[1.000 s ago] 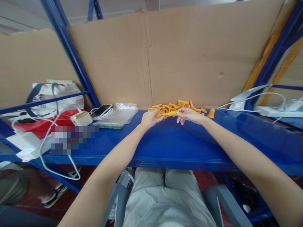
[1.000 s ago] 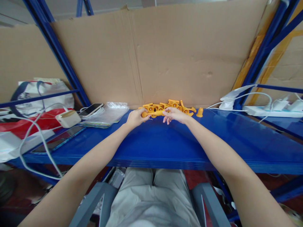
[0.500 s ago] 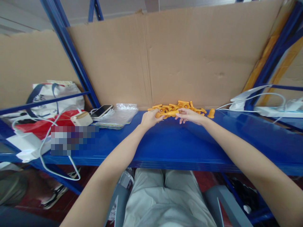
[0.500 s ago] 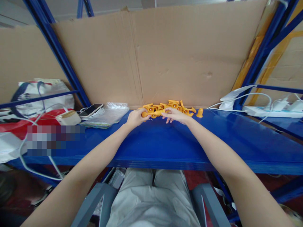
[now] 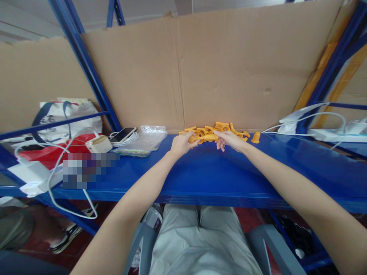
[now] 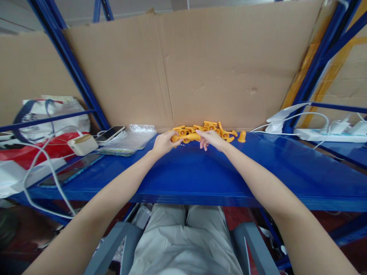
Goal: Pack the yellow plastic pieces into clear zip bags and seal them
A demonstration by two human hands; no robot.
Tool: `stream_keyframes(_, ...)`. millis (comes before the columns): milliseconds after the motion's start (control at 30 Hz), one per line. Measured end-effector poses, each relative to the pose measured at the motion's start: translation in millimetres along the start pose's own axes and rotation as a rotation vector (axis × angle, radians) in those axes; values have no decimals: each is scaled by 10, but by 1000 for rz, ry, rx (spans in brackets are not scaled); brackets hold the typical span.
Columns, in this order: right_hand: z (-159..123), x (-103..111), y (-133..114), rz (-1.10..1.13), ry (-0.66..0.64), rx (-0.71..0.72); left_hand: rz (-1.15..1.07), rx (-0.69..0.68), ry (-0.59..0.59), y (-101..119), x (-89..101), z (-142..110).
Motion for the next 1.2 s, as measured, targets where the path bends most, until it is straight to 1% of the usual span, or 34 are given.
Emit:
stream_keyframes(133, 4, 8, 22, -4, -20, -19, 2, 1, -4, -10, -5, 14)
stream_keyframes(333, -12, 52, -9, -3, -54, 43, 15, 30, -47, -31, -35, 16)
stream_keyframes(533, -5, 31, -16, -50, -59, 65, 1, -4, -18, -19, -46, -6)
stream_keyframes(667, -10, -1, -51, -65, -49, 74, 11, 5, 1, -36, -40, -7)
stream_keyframes(900, 0, -10, -46, -49, -3, 20, 2, 15, 16, -15, -11, -9)
stream_keyframes(1200, 11, 8, 17, 110, 66, -91, -10, 25, 40, 15, 12, -21)
Point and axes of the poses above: each hand's wrist, its own z-axis towards the middle knuckle, its own x-axis out of the back of the hand, y = z × x, the point moved 8 cm from there along z, towards the middle knuckle, and after that the axes turned 4 degrees about -z, right-handed, at the moved point
